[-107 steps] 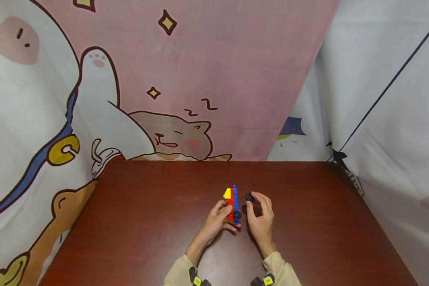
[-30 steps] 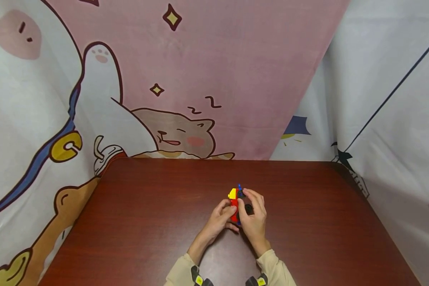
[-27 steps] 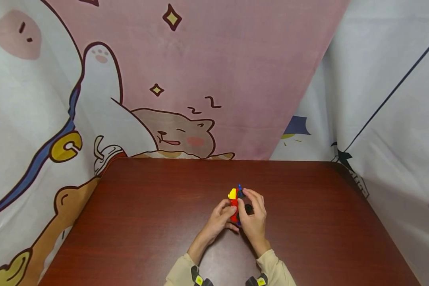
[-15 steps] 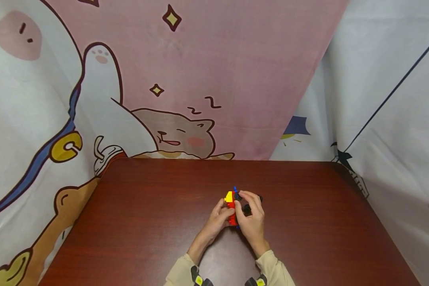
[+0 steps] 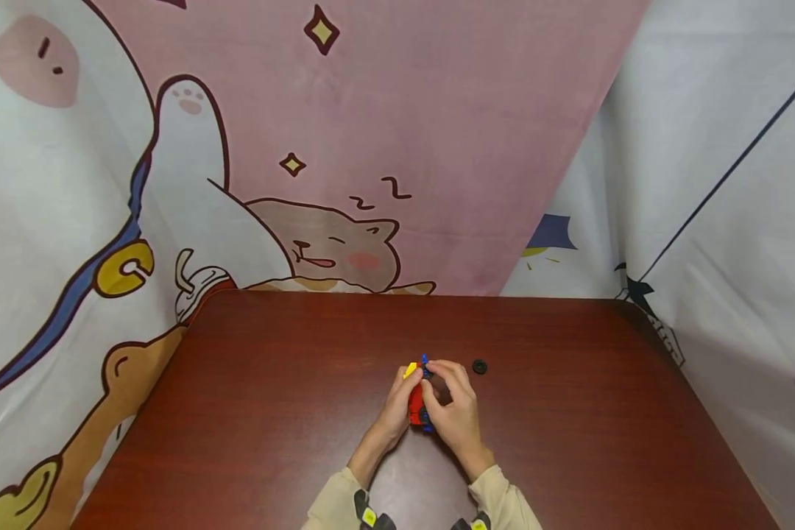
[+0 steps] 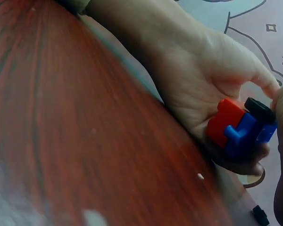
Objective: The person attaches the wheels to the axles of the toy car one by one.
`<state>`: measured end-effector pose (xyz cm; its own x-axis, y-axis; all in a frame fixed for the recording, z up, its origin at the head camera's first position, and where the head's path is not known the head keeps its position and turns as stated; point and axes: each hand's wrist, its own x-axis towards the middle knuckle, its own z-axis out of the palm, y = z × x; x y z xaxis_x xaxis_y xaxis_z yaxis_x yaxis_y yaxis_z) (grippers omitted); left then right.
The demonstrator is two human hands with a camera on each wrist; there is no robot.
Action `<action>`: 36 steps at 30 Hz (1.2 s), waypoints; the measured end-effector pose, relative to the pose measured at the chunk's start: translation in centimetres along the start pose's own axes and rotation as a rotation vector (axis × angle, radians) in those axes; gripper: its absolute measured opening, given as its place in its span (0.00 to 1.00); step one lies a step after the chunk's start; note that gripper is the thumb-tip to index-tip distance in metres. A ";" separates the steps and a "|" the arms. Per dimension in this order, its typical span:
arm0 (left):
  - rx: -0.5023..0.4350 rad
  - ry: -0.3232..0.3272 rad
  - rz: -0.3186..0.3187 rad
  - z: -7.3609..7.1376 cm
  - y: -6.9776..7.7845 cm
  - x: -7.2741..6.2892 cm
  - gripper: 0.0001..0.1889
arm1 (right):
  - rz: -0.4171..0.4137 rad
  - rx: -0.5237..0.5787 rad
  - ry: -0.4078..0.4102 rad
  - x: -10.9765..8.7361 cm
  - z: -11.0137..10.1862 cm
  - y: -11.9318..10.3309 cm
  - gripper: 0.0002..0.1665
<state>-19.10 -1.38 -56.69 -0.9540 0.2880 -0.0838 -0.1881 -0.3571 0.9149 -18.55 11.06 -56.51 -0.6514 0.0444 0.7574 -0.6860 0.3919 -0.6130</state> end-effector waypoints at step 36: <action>0.172 0.240 0.220 1.9 -0.9 -0.5 0.12 | 0.644 0.263 -0.094 -1.2 1.7 -1.6 0.22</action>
<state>-17.99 0.43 -56.72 -0.9987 -0.0034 0.0512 0.0506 -0.2272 0.9725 -17.21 8.83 -56.83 -0.9716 0.1091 0.2098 -0.2020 0.0782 -0.9763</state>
